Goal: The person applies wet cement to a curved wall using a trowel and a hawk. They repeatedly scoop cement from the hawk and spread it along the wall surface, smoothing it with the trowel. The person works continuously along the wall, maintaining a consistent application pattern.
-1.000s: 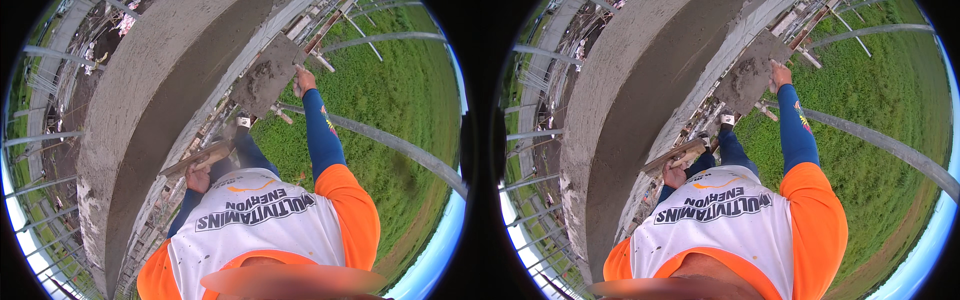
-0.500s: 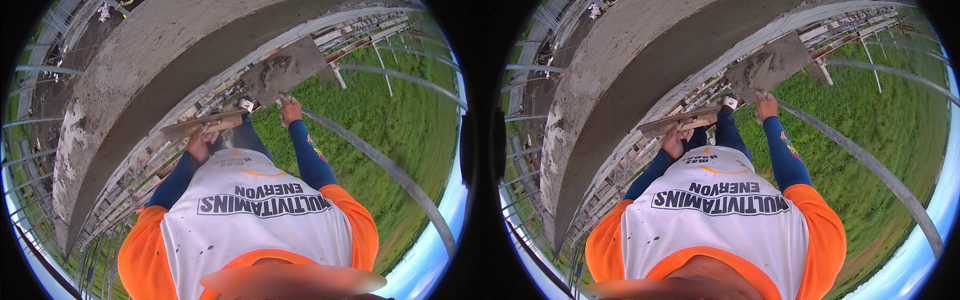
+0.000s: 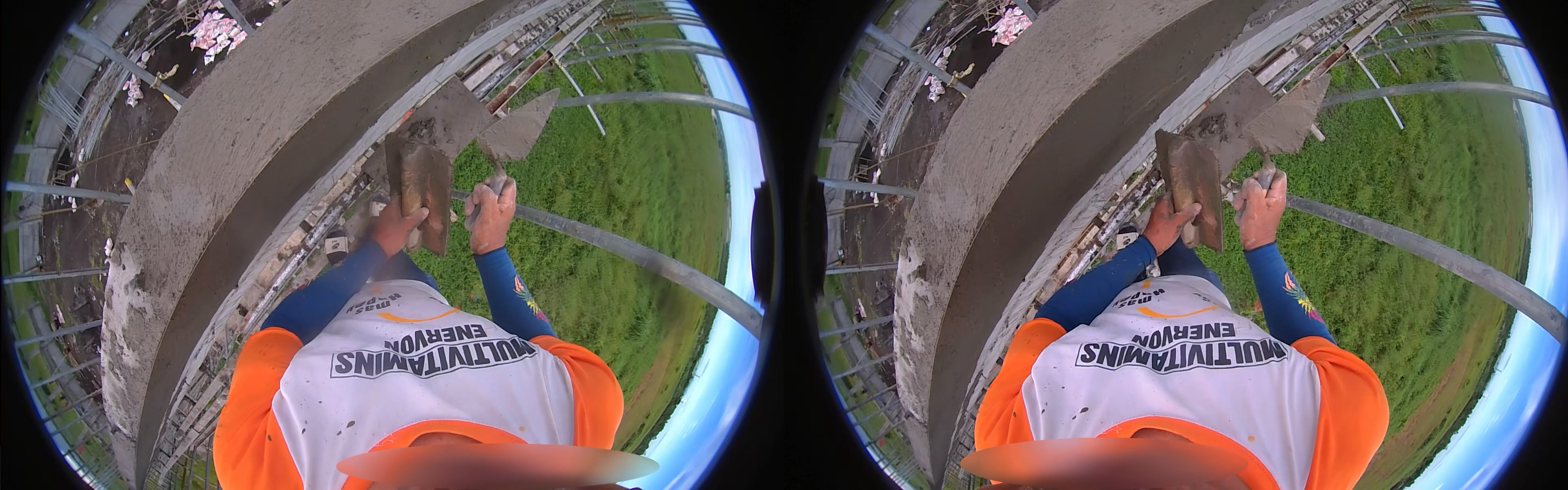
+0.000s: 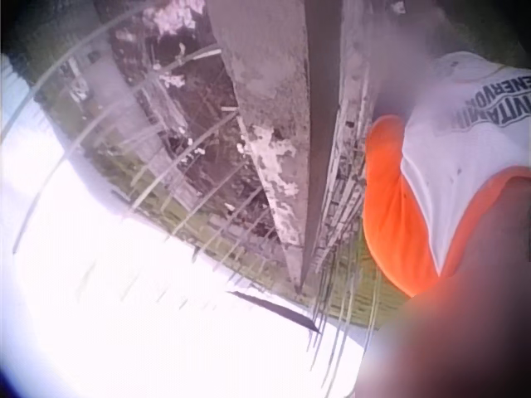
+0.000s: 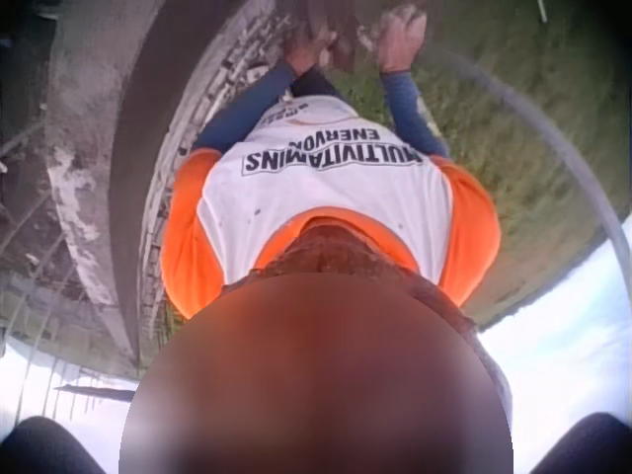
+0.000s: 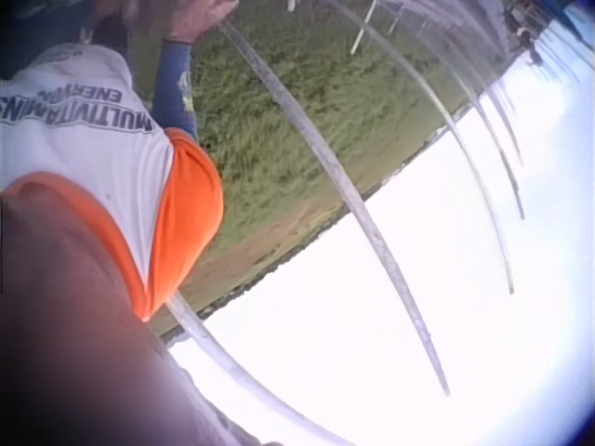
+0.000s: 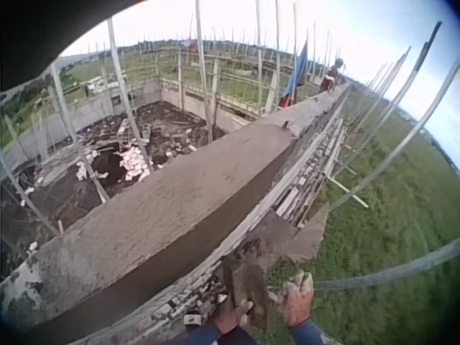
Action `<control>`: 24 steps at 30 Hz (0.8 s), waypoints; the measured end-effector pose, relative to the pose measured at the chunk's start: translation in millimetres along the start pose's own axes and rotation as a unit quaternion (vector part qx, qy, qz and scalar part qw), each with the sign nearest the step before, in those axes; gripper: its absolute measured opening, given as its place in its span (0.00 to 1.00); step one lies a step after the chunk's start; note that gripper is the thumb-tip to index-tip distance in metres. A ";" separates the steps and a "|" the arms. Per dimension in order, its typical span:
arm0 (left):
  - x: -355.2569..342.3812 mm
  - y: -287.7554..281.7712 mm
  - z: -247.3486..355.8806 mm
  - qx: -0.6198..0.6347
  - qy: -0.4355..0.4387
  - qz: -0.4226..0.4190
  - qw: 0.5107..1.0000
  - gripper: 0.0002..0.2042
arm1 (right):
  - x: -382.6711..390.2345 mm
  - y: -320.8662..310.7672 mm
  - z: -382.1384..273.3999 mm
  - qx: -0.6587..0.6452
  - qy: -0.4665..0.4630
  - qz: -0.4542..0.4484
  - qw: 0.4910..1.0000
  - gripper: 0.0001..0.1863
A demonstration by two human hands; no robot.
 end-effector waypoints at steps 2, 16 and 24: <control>-26.3 21.0 27.4 -0.131 0.057 -0.038 0.989 0.26 | 10.2 -0.3 -42.0 0.009 -0.066 -0.012 0.998 0.11; -76.5 102.6 110.7 0.034 0.081 -0.134 0.987 0.28 | 34.4 15.9 -54.0 0.478 -0.248 0.060 0.840 0.23; -52.8 90.2 135.1 -0.316 0.389 -0.109 0.858 0.20 | 18.0 -25.5 -4.6 -0.050 0.040 0.043 0.997 0.18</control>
Point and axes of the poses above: each hand's wrist, its own x-axis away from the middle knuckle, its own y-axis out of the palm, z = x × y, the point moved 7 cm from there along -x, towards the middle knuckle, and after that the axes turned 8 degrees about y, right-handed, at the moved point
